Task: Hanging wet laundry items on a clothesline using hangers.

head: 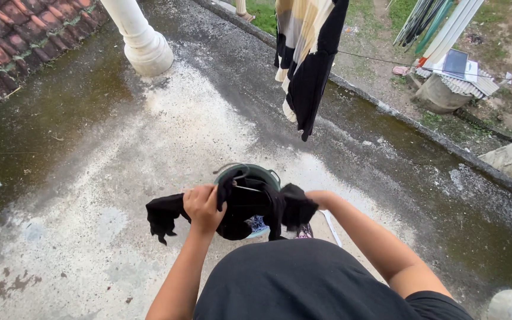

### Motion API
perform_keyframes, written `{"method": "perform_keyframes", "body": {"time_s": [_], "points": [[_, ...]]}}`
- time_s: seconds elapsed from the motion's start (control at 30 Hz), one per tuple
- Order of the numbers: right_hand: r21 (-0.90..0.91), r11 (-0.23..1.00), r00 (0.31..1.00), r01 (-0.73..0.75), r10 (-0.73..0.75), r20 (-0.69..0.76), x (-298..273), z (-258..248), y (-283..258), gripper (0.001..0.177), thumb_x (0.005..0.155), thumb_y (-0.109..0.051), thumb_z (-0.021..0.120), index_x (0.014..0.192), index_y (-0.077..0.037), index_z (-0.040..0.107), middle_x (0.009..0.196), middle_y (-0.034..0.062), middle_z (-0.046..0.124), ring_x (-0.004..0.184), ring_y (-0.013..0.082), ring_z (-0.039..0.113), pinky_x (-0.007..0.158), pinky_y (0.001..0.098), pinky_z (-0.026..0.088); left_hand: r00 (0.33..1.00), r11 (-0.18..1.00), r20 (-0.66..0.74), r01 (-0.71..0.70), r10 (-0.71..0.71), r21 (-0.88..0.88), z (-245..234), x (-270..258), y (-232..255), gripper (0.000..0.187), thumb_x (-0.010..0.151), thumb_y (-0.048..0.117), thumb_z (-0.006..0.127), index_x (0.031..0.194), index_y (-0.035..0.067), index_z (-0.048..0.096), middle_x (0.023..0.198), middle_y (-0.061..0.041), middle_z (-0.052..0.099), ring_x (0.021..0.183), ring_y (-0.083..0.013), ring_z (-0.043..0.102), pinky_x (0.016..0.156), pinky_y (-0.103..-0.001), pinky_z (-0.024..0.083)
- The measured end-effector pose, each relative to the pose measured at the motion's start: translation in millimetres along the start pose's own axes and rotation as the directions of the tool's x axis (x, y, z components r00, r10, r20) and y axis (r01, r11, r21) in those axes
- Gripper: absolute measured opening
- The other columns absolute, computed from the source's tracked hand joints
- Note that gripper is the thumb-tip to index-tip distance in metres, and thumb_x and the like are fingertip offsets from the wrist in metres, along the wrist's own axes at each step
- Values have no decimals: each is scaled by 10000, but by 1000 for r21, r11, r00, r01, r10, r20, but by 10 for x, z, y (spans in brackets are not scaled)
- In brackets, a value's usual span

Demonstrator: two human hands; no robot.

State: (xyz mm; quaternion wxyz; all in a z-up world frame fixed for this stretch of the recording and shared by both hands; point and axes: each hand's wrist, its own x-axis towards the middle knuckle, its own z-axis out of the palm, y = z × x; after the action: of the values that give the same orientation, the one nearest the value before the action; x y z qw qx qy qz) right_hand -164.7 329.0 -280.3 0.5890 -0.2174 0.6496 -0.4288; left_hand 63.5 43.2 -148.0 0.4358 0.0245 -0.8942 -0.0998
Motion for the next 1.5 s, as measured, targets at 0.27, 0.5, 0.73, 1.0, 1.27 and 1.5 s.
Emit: {"method": "perform_keyframes", "body": {"time_s": [0.27, 0.5, 0.73, 1.0, 1.27, 1.5], "points": [[-756, 636, 976, -153, -21, -215, -294, 693, -830, 333, 956, -360, 681, 1186, -123, 723, 1096, 146, 738, 977, 269, 712, 854, 368, 523, 982, 968, -28, -188, 186, -166, 37, 128, 109, 241, 711, 181, 709, 936, 96, 701, 902, -26, 636, 779, -231, 622, 712, -402, 435], [-778, 570, 853, 264, -514, -87, -690, 783, -1148, 472, 790, -277, 823, 1163, -31, 670, 1008, 97, 691, 882, 219, 679, 781, 341, 571, 999, 967, -30, -44, 37, -253, 159, -9, 122, 239, 638, 135, 732, 856, 88, 648, 887, -45, 636, 772, -265, 621, 690, -409, 425], [-244, 912, 918, 331, -370, -139, -452, 722, -1189, 330, 961, -217, 680, 1231, -29, 662, 1069, 94, 685, 927, 169, 640, 823, 313, 560, 993, 989, -113, 5, -21, -145, 110, 59, -34, 314, 636, 155, 689, 923, 34, 654, 906, -94, 638, 804, -322, 630, 708, -453, 463], [-349, 896, 943, 275, -323, -85, -806, -275, -1063, 422, 945, -181, 664, 1355, -85, 636, 1294, 73, 698, 1200, 200, 641, 1000, 347, 500, 954, 954, -248, 222, -170, 200, -147, -479, -1048, 75, 901, 116, 699, 923, 50, 669, 836, -126, 630, 705, -346, 604, 662, -458, 463], [-75, 329, 148, 941, -603, -784, -1703, -1052, -1141, 96, 1081, 27, 635, 1118, -43, 689, 1067, 76, 692, 811, 101, 545, 742, 244, 428, 883, 917, -354, 375, -307, 139, -675, -608, -1220, 63, 1027, 57, 649, 1025, 8, 689, 841, -127, 621, 711, -325, 612, 616, -405, 450], [-816, 451, 691, 361, -717, -90, -1180, 764, -2025, 665, 817, -351, 787, 1387, -80, 578, 1361, 222, 546, 1268, 405, 521, 1007, 561, 458, 989, 987, -136, 81, -62, 139, -434, -100, -676, 286, 693, 102, 685, 976, 66, 708, 849, -102, 661, 735, -303, 648, 645, -425, 490]]}}
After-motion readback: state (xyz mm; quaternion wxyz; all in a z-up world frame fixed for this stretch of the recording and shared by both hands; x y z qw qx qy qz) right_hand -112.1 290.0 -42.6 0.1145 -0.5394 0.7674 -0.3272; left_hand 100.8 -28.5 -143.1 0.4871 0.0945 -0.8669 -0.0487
